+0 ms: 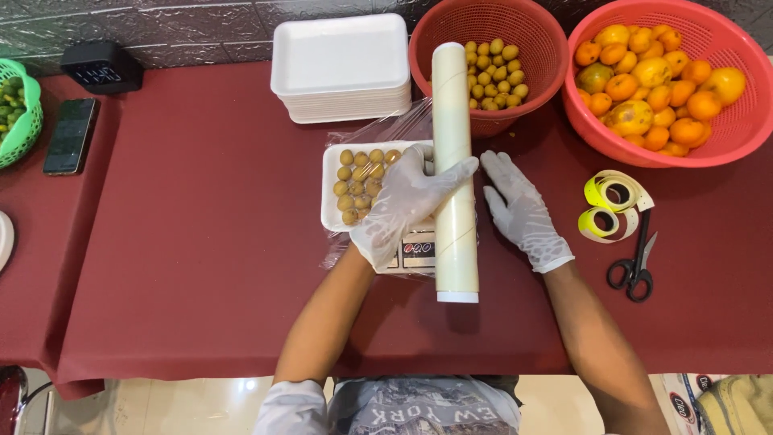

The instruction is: Weighing a tray of olives and wrapping it with plastic film using a roll and scissors.

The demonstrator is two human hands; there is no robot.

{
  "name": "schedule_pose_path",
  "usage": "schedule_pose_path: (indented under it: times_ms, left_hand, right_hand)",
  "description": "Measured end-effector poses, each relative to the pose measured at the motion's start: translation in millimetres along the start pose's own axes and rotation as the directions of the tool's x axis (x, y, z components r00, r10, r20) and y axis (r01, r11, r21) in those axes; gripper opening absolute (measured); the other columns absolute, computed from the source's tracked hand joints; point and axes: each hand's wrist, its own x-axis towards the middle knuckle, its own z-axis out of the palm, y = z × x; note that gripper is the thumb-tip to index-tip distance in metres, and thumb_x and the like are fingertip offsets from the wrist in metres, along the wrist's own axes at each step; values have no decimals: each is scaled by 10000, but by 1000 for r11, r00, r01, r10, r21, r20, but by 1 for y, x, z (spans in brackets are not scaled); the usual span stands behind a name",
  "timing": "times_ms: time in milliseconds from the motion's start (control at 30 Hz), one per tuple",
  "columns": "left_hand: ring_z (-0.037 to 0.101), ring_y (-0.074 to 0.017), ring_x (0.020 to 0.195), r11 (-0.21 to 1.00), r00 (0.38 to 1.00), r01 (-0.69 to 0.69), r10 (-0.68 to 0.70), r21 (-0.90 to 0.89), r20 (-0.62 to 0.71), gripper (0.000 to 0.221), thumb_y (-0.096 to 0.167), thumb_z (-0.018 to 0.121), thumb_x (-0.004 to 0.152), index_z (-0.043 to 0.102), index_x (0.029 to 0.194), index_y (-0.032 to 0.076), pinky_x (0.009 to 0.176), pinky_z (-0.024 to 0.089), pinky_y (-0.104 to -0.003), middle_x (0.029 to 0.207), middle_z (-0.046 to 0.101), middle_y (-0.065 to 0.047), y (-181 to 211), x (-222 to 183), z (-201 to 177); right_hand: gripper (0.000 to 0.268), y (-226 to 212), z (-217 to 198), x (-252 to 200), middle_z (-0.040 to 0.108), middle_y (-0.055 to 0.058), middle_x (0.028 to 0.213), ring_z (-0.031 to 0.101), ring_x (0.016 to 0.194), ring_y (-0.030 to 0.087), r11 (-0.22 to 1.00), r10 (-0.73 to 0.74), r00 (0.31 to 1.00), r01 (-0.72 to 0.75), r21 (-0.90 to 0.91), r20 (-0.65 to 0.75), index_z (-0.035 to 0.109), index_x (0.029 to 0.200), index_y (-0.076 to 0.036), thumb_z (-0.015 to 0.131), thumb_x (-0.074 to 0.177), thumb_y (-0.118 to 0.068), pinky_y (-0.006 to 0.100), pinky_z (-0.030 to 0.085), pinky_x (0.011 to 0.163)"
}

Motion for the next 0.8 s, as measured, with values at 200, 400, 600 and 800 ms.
schedule_pose_path:
  times_ms: [200, 400, 600, 800]
  left_hand:
    - [773, -186, 892, 998, 999, -32, 33, 61, -18, 681, 599, 820, 665, 706, 1113, 100, 824, 645, -358, 882, 761, -15, -19, 16, 13]
    - [740, -222, 955, 996, 998, -56, 56, 63, -1, 703, 613, 786, 688, 662, 1119, 72, 912, 598, -398, 897, 724, -30, -23, 17, 28]
    - [744, -233, 1046, 990, 997, -68, 71, 122, -19, 664, 713, 630, 808, 684, 1153, 149, 944, 591, -429, 954, 768, -17, -29, 6, 19]
    - [716, -342, 1112, 960, 968, -250, 247, 125, 43, 521, 578, 488, 951, 732, 1228, 211, 1000, 561, -471, 1028, 800, -127, -26, -19, 4]
  right_hand:
    - [402, -51, -29, 2, 678, 135, 1259, 717, 1067, 235, 816, 276, 959, -201, 542, -59, 618, 1439, -127, 405, 1098, -149, 299, 625, 815]
    - [665, -79, -29, -12, 579, 267, 1370, 671, 1044, 313, 726, 178, 973, -231, 648, 147, 373, 1602, -99, 436, 1029, -429, 404, 636, 788]
    - [708, -103, -29, -11, 631, 143, 1344, 676, 998, 184, 581, 243, 950, -306, 755, 198, 371, 1597, -100, 668, 954, -90, 343, 618, 888]
    - [593, -99, -26, -12, 648, 161, 1275, 670, 1052, 238, 445, 303, 930, -331, 832, 207, 479, 1528, -26, 576, 942, -33, 422, 605, 901]
